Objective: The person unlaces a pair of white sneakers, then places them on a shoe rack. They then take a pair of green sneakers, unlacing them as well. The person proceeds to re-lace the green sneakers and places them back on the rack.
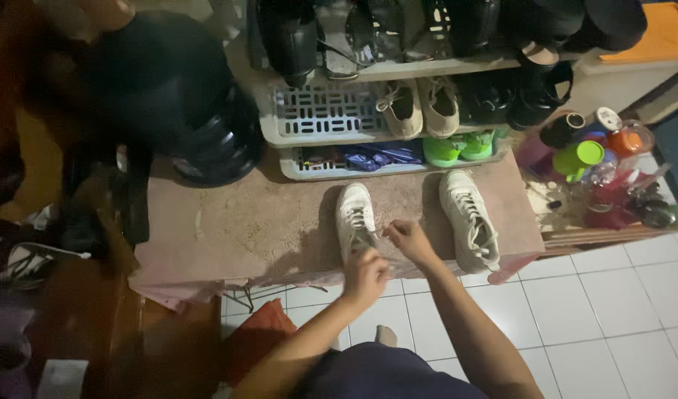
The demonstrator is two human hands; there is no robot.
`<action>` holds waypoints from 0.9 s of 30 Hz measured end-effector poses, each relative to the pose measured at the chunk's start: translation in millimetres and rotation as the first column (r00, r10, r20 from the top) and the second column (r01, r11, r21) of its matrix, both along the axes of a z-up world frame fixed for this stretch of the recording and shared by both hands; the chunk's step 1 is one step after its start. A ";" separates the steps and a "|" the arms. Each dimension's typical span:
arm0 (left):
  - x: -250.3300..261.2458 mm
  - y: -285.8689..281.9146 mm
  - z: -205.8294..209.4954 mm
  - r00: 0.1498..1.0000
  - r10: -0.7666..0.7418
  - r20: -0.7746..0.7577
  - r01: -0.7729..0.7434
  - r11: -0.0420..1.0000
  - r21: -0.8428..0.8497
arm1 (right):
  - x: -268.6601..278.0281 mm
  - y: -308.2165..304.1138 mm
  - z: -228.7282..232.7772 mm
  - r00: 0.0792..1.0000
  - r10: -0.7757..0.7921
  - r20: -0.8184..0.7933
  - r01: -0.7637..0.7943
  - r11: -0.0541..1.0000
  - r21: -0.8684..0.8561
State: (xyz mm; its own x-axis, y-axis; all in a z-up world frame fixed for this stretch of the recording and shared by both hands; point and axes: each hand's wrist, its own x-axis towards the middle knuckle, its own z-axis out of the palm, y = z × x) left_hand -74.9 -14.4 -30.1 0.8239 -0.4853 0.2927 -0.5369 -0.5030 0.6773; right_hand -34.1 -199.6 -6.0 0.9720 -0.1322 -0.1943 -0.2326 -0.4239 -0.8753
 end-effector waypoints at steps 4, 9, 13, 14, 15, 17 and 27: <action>-17.1 -43.0 -24.2 0.971 -0.209 -0.116 0.217 0.975 0.054 | 19.1 -27.1 13.1 1.000 0.007 -0.020 -0.007 0.999 -0.035; -2.4 -77.6 -34.9 0.860 -0.506 -0.064 0.501 0.816 0.288 | 52.0 -57.0 28.5 0.990 0.055 0.131 -0.094 0.947 0.306; 26.4 -54.1 -10.7 0.979 -0.183 -0.093 0.198 0.962 0.188 | 51.0 -63.1 63.0 1.000 0.000 0.028 -0.015 0.843 0.538; 33.7 -46.3 0.2 0.974 0.037 -0.226 0.012 0.978 0.210 | 50.0 -60.4 74.4 1.000 0.012 -0.010 -0.004 0.828 0.560; 47.6 -40.1 12.1 0.903 0.251 -0.348 -0.166 0.952 0.255 | 48.0 -56.7 85.1 0.998 0.024 -0.050 0.009 0.814 0.581; 71.9 -27.0 33.0 0.927 0.316 -0.204 -0.282 0.942 0.181 | 48.3 -43.1 102.0 0.988 0.128 -0.090 -0.038 0.754 0.656; 136.9 6.3 -10.1 0.922 0.357 -0.149 -0.377 0.916 -0.136 | 69.9 -17.5 134.5 0.931 0.138 0.339 -0.366 0.323 0.873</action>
